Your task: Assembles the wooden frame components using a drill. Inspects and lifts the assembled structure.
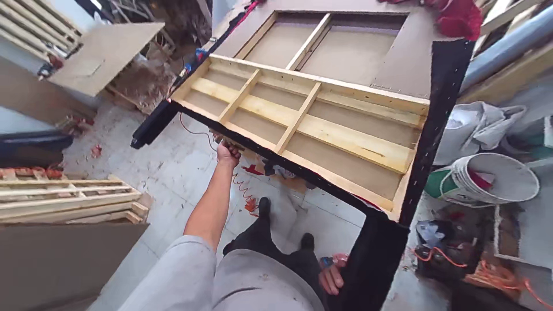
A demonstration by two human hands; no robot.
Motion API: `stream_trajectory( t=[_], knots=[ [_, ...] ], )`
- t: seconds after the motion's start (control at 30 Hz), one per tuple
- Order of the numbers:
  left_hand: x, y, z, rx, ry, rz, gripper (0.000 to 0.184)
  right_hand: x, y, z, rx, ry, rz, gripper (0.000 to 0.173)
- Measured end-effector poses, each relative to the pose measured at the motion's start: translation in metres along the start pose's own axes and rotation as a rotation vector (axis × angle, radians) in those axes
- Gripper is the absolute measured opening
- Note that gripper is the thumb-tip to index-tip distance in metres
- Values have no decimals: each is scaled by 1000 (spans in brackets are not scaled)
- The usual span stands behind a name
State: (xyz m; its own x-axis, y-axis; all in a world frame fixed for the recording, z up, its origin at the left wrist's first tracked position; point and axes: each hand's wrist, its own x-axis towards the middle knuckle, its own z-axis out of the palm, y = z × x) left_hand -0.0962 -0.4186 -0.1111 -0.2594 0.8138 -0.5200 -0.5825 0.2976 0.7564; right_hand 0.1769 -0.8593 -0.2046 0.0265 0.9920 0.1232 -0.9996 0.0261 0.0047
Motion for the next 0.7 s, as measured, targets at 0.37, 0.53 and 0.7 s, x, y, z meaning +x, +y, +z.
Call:
stream_trajectory(
  t=[0.37,0.53,0.7],
  knots=[
    [182,99,-36,-106,-111,-190,63,275,84,18,-281,630,-951,94],
    [188,101,-40,-158,-346,-358,66,333,101,23,-244,618,-1186,82],
    [177,148,-29,-86,-576,-358,70,345,108,69,-294,490,-1248,77]
  ],
)
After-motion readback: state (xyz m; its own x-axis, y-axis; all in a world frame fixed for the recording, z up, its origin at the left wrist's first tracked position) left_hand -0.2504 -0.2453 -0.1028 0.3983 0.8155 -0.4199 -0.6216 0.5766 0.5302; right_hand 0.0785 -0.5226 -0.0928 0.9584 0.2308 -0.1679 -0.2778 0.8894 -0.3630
